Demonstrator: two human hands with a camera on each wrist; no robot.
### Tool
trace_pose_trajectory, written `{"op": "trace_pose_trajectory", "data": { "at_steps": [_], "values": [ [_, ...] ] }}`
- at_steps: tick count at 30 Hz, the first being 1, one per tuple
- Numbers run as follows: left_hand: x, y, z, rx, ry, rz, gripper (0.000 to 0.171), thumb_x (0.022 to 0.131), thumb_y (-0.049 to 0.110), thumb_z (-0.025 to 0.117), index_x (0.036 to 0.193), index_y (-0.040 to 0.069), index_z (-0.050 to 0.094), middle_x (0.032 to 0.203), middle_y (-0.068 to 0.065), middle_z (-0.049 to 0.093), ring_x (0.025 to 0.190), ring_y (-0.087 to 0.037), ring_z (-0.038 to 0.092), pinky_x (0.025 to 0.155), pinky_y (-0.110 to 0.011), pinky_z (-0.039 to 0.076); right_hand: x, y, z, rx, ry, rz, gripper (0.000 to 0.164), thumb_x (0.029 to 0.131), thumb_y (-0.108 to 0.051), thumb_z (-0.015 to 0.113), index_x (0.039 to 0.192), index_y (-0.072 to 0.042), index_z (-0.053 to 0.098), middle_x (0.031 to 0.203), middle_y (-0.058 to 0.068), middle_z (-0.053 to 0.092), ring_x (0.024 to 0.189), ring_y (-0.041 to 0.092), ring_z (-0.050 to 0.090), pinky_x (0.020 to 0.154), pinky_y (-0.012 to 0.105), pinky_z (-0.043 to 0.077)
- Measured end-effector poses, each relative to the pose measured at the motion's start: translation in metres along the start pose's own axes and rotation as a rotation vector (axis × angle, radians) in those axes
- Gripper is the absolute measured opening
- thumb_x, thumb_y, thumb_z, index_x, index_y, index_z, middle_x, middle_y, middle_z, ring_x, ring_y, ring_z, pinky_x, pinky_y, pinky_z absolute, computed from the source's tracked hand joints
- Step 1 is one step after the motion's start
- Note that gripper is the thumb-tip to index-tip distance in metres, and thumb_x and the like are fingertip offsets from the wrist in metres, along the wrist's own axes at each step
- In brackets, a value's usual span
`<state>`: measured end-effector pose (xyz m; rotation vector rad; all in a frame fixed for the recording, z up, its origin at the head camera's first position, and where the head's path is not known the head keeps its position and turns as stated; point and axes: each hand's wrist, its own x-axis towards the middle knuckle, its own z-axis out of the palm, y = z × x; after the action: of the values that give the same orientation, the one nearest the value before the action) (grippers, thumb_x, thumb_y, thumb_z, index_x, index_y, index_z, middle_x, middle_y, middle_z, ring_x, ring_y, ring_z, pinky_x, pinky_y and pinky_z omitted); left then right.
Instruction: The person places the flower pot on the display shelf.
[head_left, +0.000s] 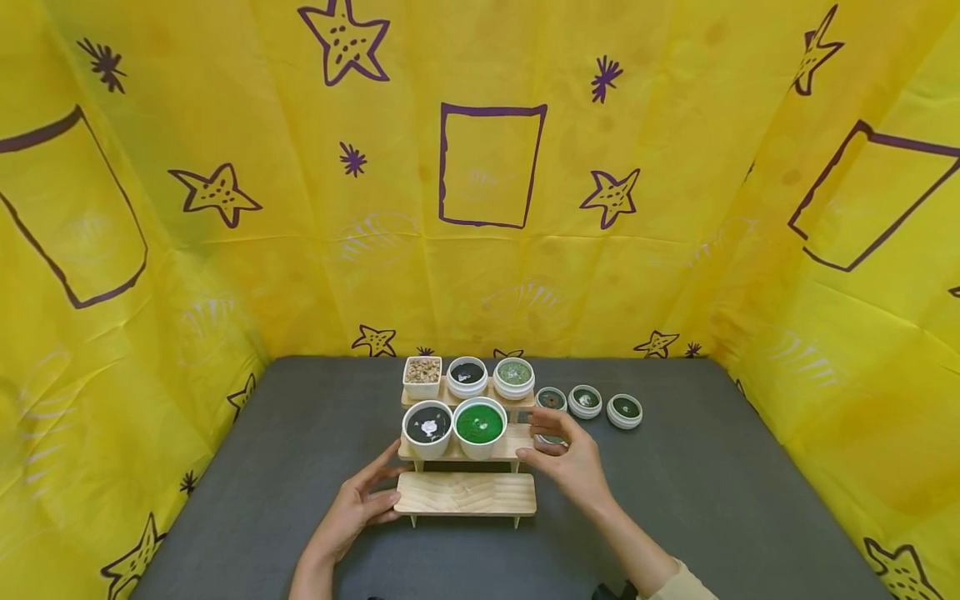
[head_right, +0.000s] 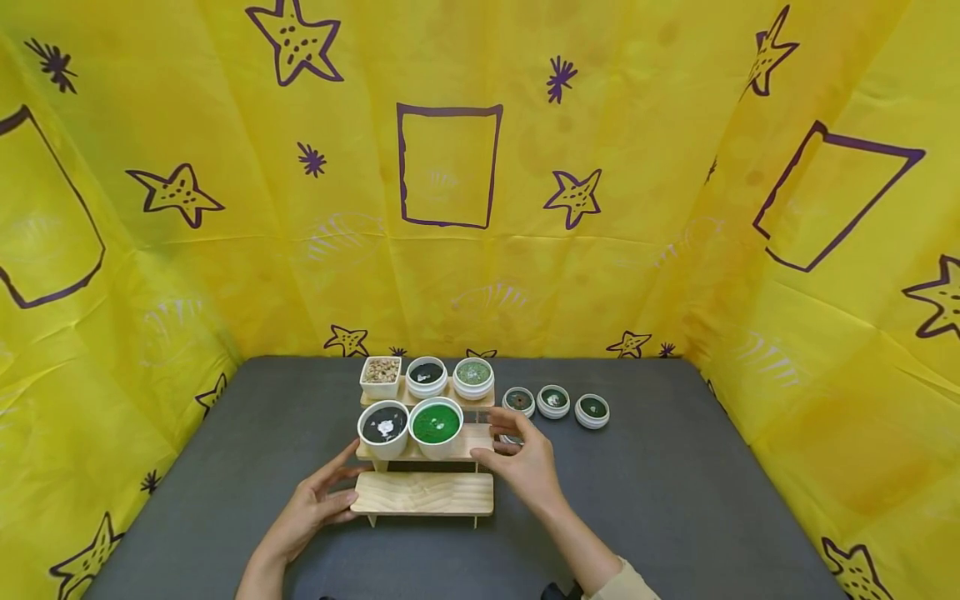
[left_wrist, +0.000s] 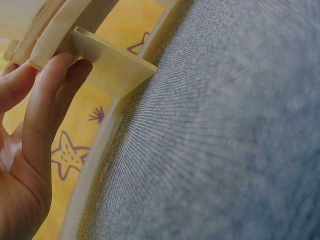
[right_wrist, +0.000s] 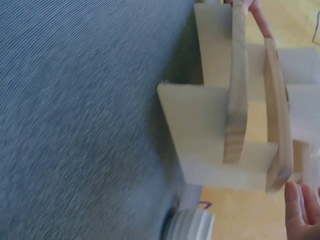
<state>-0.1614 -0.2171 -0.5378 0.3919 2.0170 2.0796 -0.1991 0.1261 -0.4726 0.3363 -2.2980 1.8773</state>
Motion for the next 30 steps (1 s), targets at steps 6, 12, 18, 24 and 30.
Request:
{"op": "trace_pose_trajectory", "data": {
  "at_steps": [6, 12, 18, 24, 30],
  "values": [
    [0.000, 0.000, 0.000, -0.008, -0.007, 0.008, 0.075, 0.096, 0.005, 0.060, 0.158, 0.016, 0.021, 0.140, -0.024, 0.050, 0.101, -0.008, 0.069, 0.073, -0.024, 0.060, 0.002, 0.010, -0.012, -0.014, 0.055, 0.008, 0.056, 0.071, -0.008, 0.087, 0.122, -0.006, 0.064, 0.122, 0.019, 0.068, 0.108, 0.029, 0.066, 0.089, 0.042, 0.059],
    [-0.001, 0.000, -0.001, -0.004, 0.002, -0.005, 0.075, 0.095, 0.006, 0.060, 0.158, 0.016, 0.022, 0.132, 0.000, 0.055, 0.100, -0.007, 0.070, 0.073, -0.024, 0.060, 0.006, 0.022, -0.022, -0.064, 0.109, 0.044, 0.056, 0.071, -0.011, 0.088, 0.122, -0.004, 0.064, 0.124, 0.017, 0.067, 0.109, 0.024, 0.066, 0.091, 0.041, 0.058],
    [0.001, 0.000, 0.001, 0.032, 0.030, -0.035, 0.075, 0.095, 0.007, 0.061, 0.158, 0.016, 0.022, 0.142, -0.034, 0.040, 0.099, -0.007, 0.069, 0.073, -0.025, 0.061, 0.010, 0.034, -0.030, -0.132, 0.154, 0.086, 0.056, 0.073, -0.011, 0.087, 0.123, -0.004, 0.064, 0.125, 0.017, 0.068, 0.114, 0.032, 0.065, 0.094, 0.041, 0.057],
    [0.001, 0.000, 0.002, 0.050, 0.045, -0.046, 0.075, 0.095, 0.008, 0.062, 0.158, 0.016, 0.022, 0.143, -0.037, 0.037, 0.100, -0.006, 0.068, 0.073, -0.026, 0.061, 0.016, 0.047, -0.037, -0.152, 0.171, 0.145, 0.059, 0.073, -0.011, 0.087, 0.126, -0.001, 0.062, 0.128, 0.020, 0.065, 0.118, 0.036, 0.062, 0.095, 0.041, 0.057],
    [0.001, 0.001, 0.003, 0.059, 0.048, -0.052, 0.075, 0.095, 0.009, 0.062, 0.158, 0.017, 0.023, 0.140, -0.030, 0.043, 0.099, -0.007, 0.069, 0.072, -0.026, 0.061, 0.021, 0.057, -0.039, -0.226, 0.154, 0.211, 0.063, 0.073, -0.015, 0.087, 0.129, -0.002, 0.060, 0.131, 0.019, 0.063, 0.119, 0.034, 0.062, 0.095, 0.040, 0.057]
  ]
}}
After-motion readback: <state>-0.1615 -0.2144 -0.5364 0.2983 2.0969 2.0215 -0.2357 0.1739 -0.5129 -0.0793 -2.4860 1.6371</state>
